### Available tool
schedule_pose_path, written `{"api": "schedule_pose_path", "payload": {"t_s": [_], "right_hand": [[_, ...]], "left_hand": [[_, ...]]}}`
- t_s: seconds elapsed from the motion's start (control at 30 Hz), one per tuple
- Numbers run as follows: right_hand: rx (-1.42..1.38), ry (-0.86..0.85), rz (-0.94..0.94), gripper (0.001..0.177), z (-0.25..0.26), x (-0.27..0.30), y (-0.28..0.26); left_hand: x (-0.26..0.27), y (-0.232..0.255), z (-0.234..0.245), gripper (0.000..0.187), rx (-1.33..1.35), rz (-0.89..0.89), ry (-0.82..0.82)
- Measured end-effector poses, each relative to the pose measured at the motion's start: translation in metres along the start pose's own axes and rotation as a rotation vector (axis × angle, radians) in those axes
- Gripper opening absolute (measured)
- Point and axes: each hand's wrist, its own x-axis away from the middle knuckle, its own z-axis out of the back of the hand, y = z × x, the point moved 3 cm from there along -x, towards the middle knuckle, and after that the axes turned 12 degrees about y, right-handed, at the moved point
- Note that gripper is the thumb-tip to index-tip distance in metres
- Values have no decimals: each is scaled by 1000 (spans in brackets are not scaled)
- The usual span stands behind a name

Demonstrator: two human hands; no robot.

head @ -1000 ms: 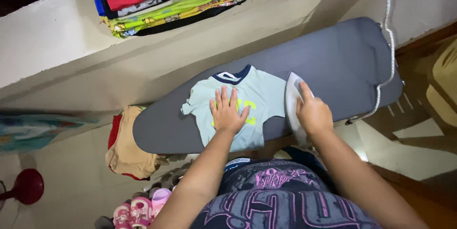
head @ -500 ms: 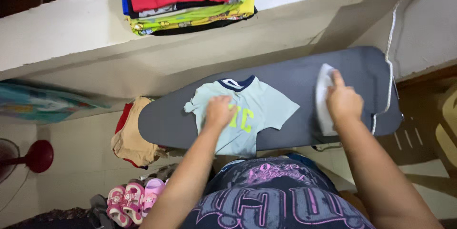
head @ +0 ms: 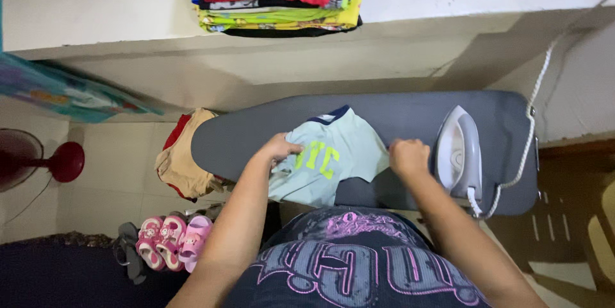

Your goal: The person irons a light blue t-shirt on an ironing board. They plug in the iron, smooth the shirt, and iron both the front and back, adjusting the fabric as needed.

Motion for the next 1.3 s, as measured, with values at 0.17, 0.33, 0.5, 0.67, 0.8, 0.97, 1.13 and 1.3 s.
{"api": "schedule_pose_path", "payload": {"t_s": [0.17,0.33,0.5,0.67,0.8,0.97,1.13,1.3], "right_hand": [[-524,245,-88,4,91,-64,3],[-713,589,-85,7,223,-73,-15],[-501,628,92,10,220,-41,-7],[-83,279,365,17,139,8,6],[-149,270,141,11,121,28,16],[135,353,-53,37,143,27,30],[-12,220,-429,67,117,21,72],[-205,-10,-524,58,95,18,100]], "left_hand": [[47,113,61,33,206,-481,485],[133,197,125,40,710,-773,530],[168,152,129,33,278,-850,371],[171,85,74,40,-786,-514,316],[168,73,25,52,-705,-425,203],[169,99,-64,36,-532,-778,-26],[176,93,-117,31,-544,-1049,160],[156,64,-126,25,-617,-1047,114]]}}
